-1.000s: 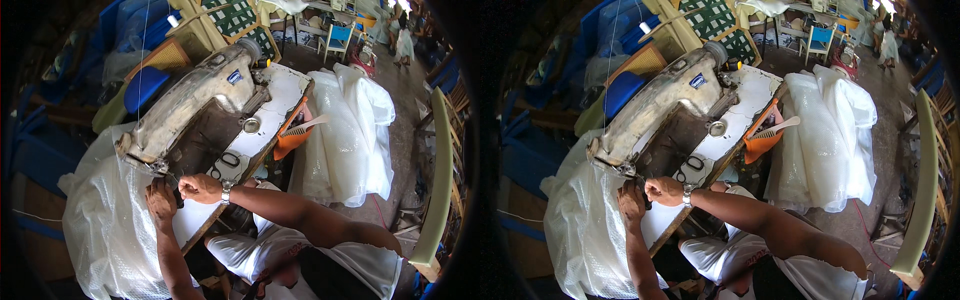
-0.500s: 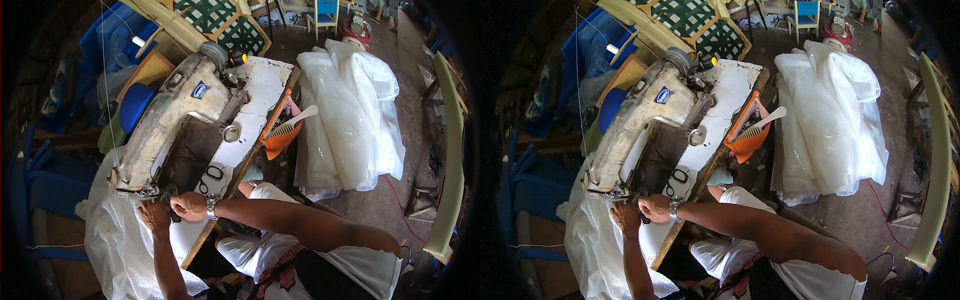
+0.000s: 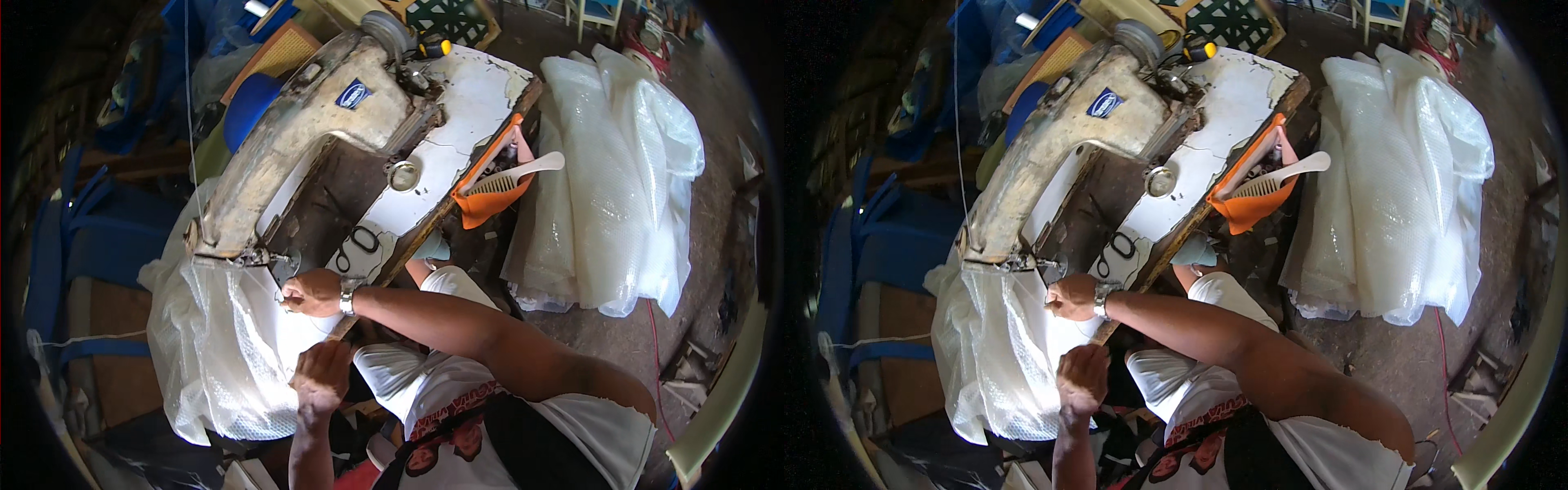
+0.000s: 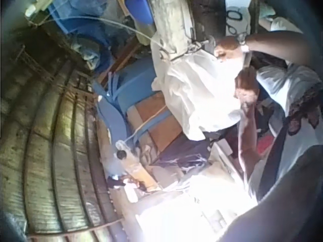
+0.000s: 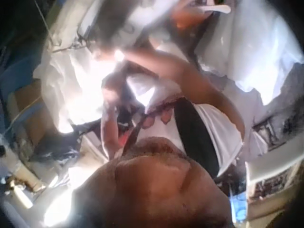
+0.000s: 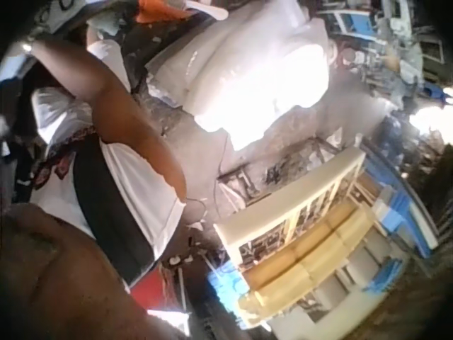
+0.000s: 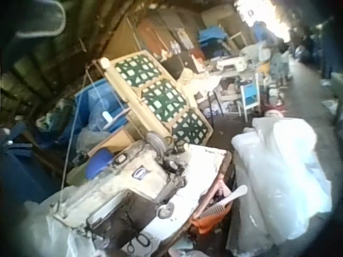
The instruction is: Sewing bubble wrap using an industrial sewing machine.
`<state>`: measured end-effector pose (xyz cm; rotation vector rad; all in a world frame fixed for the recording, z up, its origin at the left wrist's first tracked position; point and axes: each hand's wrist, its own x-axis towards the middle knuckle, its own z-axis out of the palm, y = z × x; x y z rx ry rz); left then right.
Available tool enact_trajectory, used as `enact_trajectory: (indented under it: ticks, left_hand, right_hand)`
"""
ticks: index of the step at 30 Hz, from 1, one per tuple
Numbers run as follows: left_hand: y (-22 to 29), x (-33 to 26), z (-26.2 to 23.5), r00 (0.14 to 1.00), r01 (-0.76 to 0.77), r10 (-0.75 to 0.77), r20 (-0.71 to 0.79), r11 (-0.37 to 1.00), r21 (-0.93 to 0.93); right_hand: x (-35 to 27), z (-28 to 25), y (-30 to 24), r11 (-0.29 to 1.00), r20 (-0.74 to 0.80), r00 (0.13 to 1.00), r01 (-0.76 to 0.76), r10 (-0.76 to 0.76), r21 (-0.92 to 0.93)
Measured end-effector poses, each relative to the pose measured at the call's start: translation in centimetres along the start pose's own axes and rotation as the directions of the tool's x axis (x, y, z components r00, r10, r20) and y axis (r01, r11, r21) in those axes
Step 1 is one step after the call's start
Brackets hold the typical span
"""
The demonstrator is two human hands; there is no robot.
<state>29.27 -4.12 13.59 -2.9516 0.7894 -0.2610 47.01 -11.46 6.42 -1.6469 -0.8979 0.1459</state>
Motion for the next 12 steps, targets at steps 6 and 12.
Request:
enact_trajectory:
  ticks: [6,12]
  left_hand:
    - [0.6,3.0,2.5,0.993,-0.004,0.005,-0.120,1.000,0.011]
    - [1.6,2.5,6.4,0.993,-0.006,-0.007,-0.114,0.994,-0.109]
  right_hand:
    - [-3.0,-4.7,-0.4,0.756,0.331,0.943,-0.197,-0.027,0.624]
    - [-4.6,-7.5,-0.1,0.667,0.510,0.844,-0.476,0.165,0.573]
